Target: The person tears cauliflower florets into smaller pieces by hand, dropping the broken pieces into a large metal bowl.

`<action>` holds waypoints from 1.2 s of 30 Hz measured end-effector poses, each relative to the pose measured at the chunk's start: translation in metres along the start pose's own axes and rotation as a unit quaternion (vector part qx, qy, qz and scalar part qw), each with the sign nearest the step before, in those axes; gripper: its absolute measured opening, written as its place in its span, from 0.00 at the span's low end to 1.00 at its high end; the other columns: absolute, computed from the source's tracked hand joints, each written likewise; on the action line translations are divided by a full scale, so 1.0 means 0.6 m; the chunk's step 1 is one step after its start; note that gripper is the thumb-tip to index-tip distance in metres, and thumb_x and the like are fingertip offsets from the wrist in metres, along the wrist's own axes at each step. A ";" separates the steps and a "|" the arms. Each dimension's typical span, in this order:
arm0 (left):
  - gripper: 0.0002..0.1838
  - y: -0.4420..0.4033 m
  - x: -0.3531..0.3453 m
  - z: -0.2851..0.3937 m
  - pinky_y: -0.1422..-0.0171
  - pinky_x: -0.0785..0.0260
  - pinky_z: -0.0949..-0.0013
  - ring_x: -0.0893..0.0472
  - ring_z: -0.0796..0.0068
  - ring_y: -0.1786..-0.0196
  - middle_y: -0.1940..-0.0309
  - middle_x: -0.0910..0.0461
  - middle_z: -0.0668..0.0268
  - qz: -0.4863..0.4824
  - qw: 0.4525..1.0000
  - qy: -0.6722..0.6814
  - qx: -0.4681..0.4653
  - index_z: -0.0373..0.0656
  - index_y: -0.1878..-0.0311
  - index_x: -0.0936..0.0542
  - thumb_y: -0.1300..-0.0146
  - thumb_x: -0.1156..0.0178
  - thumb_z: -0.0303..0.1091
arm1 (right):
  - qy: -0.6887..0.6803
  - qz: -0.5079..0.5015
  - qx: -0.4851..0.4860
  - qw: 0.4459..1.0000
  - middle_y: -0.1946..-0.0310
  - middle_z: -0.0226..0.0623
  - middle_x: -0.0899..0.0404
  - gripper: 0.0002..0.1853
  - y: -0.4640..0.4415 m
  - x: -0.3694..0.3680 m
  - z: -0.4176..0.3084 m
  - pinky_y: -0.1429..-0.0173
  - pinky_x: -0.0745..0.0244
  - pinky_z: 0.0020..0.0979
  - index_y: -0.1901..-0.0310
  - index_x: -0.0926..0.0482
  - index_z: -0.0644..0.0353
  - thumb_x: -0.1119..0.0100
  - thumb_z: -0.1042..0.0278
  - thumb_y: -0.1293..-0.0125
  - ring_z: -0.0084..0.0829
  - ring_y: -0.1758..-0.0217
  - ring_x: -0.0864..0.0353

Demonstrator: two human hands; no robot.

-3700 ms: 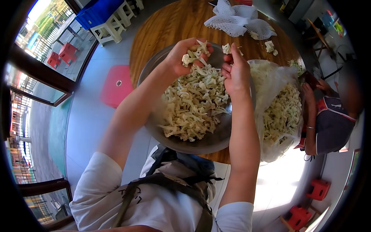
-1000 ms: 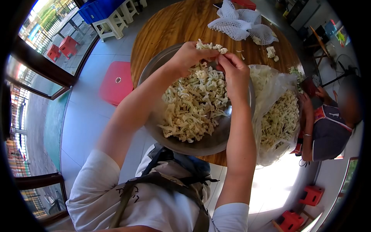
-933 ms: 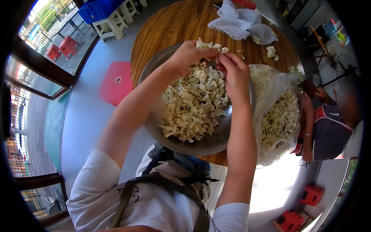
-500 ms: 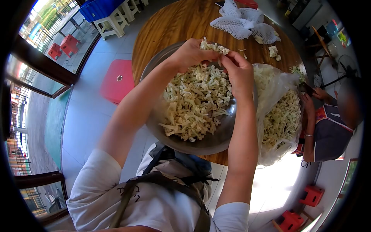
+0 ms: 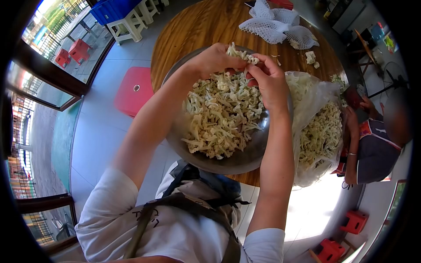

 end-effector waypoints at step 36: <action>0.08 0.022 -0.023 0.021 0.81 0.46 0.79 0.30 0.86 0.79 0.79 0.25 0.73 0.024 0.983 0.179 0.026 0.44 0.73 0.20 0.48 0.36 0.37 | -0.053 0.045 0.056 0.996 0.70 0.31 0.22 0.09 -0.005 0.022 -0.010 0.66 0.28 0.20 0.58 0.23 0.65 0.43 0.75 0.41 0.19 0.70 0.25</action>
Point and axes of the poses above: each hand's wrist, its own y-axis away from the middle knuckle, its own x-axis out of the back of the hand, z = x × y, the point moved 10 cm from there along -y, towards the middle knuckle
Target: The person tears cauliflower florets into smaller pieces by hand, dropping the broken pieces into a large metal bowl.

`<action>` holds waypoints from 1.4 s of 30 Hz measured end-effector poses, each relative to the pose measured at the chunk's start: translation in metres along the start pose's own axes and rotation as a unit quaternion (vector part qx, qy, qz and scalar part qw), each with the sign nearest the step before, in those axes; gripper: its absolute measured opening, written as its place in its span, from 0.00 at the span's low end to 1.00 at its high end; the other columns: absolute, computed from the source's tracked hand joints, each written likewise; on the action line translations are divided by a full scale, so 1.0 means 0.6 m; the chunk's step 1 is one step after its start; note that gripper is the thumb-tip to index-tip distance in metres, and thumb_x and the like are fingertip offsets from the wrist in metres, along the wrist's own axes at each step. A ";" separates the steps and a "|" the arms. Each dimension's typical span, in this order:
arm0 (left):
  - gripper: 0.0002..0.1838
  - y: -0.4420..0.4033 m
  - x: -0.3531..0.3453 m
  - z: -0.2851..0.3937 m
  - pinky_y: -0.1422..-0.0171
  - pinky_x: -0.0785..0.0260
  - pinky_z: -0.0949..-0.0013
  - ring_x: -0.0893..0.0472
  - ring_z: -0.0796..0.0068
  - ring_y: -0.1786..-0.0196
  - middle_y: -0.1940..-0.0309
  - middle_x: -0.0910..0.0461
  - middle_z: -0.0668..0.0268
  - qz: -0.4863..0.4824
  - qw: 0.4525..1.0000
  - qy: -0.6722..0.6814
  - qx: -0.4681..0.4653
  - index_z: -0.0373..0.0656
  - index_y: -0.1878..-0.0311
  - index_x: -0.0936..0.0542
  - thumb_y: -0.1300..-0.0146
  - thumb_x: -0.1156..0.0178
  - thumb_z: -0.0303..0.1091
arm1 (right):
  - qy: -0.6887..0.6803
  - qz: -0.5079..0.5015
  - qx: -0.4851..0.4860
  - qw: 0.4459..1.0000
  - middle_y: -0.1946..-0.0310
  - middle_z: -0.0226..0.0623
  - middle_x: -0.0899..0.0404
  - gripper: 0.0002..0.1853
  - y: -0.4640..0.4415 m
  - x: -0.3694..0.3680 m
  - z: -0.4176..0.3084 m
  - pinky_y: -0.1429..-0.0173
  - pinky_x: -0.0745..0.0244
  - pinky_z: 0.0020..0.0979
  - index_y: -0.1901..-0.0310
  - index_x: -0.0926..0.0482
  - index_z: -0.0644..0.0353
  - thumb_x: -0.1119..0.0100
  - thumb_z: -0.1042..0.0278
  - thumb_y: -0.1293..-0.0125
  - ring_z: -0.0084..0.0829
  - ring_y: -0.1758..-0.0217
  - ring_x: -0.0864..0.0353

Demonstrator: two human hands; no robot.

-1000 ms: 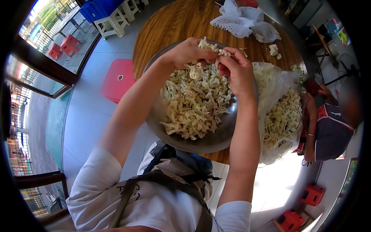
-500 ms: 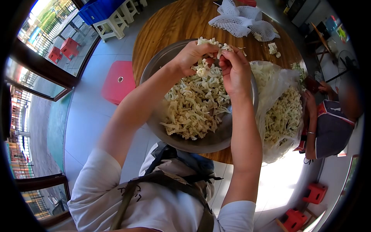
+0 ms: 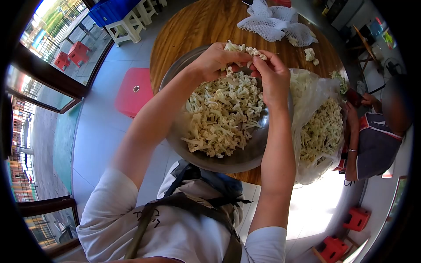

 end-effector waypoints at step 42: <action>0.19 -0.009 0.018 -0.043 0.82 0.46 0.76 0.31 0.82 0.80 0.78 0.25 0.67 0.056 0.994 0.029 0.085 0.37 0.70 0.22 0.39 0.46 0.47 | 0.258 0.065 -0.065 0.962 0.74 0.28 0.24 0.12 -0.006 0.041 0.036 0.68 0.33 0.22 0.60 0.22 0.63 0.45 0.63 0.40 0.19 0.72 0.27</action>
Point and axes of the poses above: each hand's wrist, its own y-axis away from the middle knuckle, its own x-axis out of the back of the hand, z = x × y, the point moved 10 cm from there along -y, towards the middle knuckle
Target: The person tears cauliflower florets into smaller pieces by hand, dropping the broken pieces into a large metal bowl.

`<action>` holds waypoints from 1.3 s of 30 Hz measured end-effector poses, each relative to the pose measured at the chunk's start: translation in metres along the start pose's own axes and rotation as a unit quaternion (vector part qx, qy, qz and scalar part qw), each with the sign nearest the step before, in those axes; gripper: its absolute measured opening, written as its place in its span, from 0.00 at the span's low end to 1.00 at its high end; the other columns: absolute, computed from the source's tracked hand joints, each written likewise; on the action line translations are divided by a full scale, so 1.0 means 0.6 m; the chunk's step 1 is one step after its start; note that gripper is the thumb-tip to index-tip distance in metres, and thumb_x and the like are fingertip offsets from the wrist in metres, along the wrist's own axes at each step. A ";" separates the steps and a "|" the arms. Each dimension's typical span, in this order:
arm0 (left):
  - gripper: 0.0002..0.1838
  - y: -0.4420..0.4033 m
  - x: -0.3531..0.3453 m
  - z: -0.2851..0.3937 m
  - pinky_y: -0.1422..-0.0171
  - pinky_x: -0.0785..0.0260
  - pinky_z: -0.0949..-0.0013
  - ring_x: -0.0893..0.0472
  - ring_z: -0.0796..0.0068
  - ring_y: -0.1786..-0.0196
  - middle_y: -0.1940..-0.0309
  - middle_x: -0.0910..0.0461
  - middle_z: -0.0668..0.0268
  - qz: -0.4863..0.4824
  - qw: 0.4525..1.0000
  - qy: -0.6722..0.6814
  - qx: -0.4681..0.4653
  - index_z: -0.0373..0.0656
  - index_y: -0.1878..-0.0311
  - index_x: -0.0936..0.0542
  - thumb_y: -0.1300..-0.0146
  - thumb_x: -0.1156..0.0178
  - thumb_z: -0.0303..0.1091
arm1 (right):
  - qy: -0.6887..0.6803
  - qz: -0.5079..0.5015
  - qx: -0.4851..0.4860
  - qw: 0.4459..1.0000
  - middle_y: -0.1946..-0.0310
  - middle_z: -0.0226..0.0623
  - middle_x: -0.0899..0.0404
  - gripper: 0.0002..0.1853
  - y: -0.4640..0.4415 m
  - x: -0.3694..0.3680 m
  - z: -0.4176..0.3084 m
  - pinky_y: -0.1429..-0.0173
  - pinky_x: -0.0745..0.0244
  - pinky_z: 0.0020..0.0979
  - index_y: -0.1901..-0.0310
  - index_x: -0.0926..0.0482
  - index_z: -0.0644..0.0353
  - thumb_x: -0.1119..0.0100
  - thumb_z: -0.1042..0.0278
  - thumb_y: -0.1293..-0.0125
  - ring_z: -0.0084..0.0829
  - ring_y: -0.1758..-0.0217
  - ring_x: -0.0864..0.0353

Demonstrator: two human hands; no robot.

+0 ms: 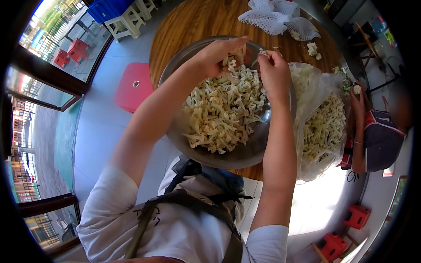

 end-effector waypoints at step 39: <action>0.11 -0.028 0.068 0.022 0.59 0.25 0.70 0.25 0.68 0.60 0.62 0.27 0.56 0.029 0.907 0.408 -0.105 0.32 0.58 0.31 0.37 0.54 0.31 | 0.213 -0.085 0.088 0.969 0.73 0.30 0.23 0.16 0.037 -0.051 -0.057 0.66 0.32 0.18 0.57 0.23 0.65 0.43 0.59 0.38 0.16 0.70 0.26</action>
Point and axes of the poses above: each hand's wrist, its own y-axis away from the middle knuckle, its own x-axis out of the back of the hand, z = x × y, the point moved 10 cm from there along -y, towards the middle knuckle
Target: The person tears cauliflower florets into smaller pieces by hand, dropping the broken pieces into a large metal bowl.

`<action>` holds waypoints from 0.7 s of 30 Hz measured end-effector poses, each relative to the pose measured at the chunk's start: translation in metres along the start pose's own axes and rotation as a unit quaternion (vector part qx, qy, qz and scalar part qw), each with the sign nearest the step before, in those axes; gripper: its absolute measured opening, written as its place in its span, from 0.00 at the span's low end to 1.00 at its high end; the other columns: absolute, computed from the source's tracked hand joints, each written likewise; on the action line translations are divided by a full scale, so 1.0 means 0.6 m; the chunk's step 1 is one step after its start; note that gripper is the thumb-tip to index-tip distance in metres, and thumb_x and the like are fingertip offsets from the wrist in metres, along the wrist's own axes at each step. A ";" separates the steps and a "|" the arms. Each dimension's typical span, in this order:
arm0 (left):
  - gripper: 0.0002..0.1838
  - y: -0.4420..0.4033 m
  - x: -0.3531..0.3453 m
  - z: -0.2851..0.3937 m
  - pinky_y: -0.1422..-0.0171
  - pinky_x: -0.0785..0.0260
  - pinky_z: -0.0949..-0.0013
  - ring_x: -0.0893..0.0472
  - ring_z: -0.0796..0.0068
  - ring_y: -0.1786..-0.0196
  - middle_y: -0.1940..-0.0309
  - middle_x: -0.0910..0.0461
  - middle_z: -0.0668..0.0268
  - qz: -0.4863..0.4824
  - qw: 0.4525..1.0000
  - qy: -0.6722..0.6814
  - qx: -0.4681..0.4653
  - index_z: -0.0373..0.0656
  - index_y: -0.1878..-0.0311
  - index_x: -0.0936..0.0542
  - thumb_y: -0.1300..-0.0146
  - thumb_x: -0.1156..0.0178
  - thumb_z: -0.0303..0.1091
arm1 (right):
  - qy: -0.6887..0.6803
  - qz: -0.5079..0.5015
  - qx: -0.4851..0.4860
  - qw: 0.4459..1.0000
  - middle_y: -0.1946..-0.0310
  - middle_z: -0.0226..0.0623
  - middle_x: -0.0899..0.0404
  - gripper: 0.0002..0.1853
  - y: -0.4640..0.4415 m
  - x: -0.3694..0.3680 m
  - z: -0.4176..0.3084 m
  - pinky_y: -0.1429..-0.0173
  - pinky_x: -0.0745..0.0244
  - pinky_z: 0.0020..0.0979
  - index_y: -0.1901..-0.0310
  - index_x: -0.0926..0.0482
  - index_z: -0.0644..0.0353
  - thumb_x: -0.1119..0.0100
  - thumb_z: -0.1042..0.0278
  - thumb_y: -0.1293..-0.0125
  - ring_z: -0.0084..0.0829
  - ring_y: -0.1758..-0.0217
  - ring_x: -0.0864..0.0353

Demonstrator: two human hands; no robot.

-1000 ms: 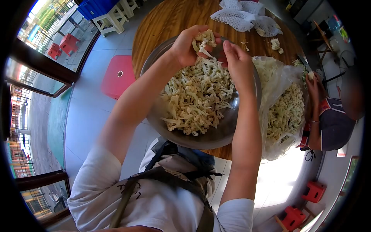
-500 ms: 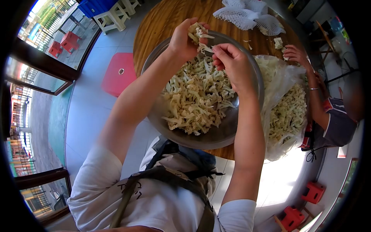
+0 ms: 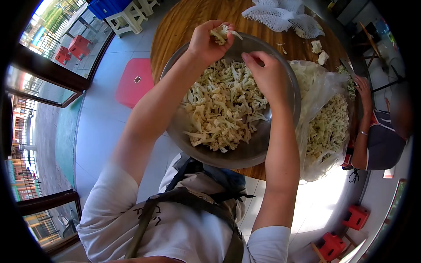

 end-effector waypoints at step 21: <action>0.09 0.028 -0.036 -0.053 0.64 0.26 0.77 0.23 0.70 0.57 0.57 0.26 0.55 -0.079 0.983 -0.139 0.090 0.37 0.56 0.31 0.37 0.53 0.29 | -0.417 0.183 -0.028 0.890 0.76 0.24 0.27 0.06 -0.008 0.047 0.055 0.71 0.37 0.17 0.63 0.21 0.62 0.42 0.70 0.39 0.14 0.75 0.33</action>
Point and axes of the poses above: each hand's wrist, its own y-axis away from the middle knuckle, its own x-axis out of the back of the hand, z = x × y, the point moved 10 cm from there along -y, towards the middle knuckle
